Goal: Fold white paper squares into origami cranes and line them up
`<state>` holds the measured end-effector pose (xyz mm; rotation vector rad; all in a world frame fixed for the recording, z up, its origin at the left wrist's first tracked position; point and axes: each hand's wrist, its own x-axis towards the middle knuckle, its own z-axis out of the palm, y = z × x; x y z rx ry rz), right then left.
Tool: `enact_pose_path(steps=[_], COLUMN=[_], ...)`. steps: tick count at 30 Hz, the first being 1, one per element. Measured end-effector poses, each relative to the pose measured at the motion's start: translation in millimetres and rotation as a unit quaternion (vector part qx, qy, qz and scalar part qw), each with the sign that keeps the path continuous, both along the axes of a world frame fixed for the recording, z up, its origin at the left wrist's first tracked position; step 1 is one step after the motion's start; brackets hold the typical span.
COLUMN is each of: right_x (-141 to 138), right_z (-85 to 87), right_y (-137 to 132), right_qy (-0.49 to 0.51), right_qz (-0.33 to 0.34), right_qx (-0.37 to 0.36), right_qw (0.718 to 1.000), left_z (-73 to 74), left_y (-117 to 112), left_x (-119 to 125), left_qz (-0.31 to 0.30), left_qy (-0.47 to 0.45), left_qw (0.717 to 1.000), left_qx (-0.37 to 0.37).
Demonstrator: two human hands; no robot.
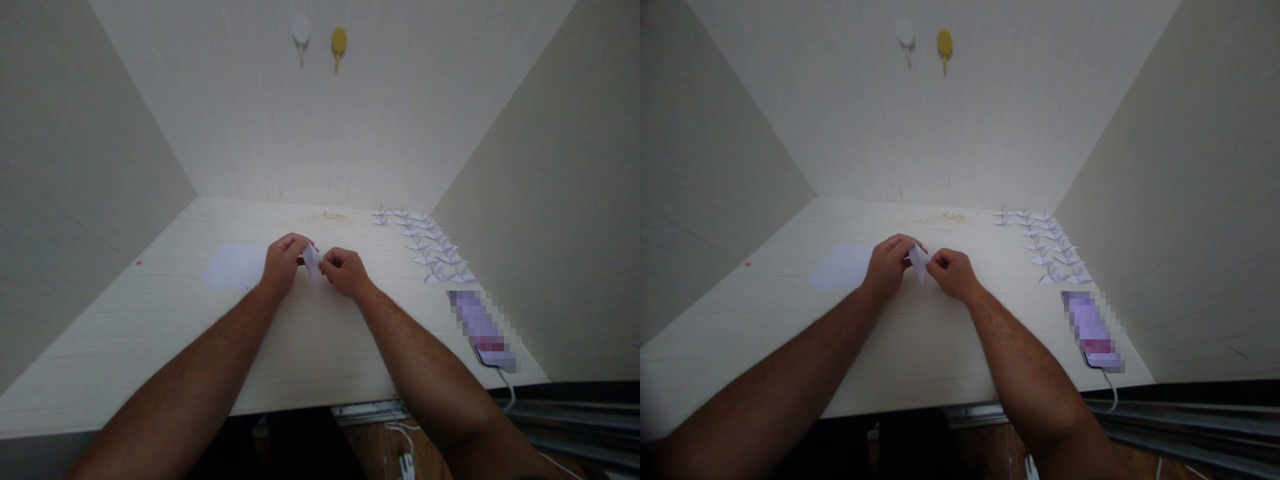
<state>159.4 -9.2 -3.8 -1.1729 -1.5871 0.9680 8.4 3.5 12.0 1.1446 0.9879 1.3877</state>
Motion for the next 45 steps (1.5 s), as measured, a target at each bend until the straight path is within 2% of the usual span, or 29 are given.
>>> enact_pose_path(steps=[4,8,12,17,22,31,34,38,41,45], right_x=[0,0,0,0,0,1,1,3,4,4], right_z=[-0.7,-1.1,-1.7,-2.6,-1.4,-0.7,0.2,1.4,1.2,0.5], right_y=[1,1,1,1,0,4,5,6,8,9], right_qy=[0.007,0.007,-0.003,-0.017,-0.024,0.041,0.065,0.101,0.129,0.150], right_qz=[-0.040,-0.068,-0.069,-0.060,-0.058,-0.069,-0.072,-0.104,-0.122,-0.111], right_qx=[0.017,0.032,0.042,0.050,0.058,-0.014,-0.020,-0.002,0.005,0.006], right_qw=[0.999,0.997,0.997,0.997,0.996,0.997,0.995,0.989,0.984,0.982], left_z=[-2.1,-3.2,-4.2,-8.5,-11.3,-8.8,-7.0,-6.0,-8.2,-12.0], left_y=[0,-1,0,3,5,2,2,4,5,3], left_x=[0,1,2,1,1,2,1,0,0,1], left_qz=[-0.046,-0.076,-0.068,-0.071,-0.074,-0.066,-0.086,-0.118,-0.127,-0.126], left_qy=[0.003,0.021,0.032,-0.015,-0.021,0.063,0.018,-0.082,-0.083,-0.076], left_qw=[0.999,0.997,0.997,0.997,0.996,0.996,0.996,0.985,0.979,0.981], left_qx=[-0.029,-0.010,-0.003,-0.033,-0.053,0.000,-0.026,-0.099,-0.134,-0.125])
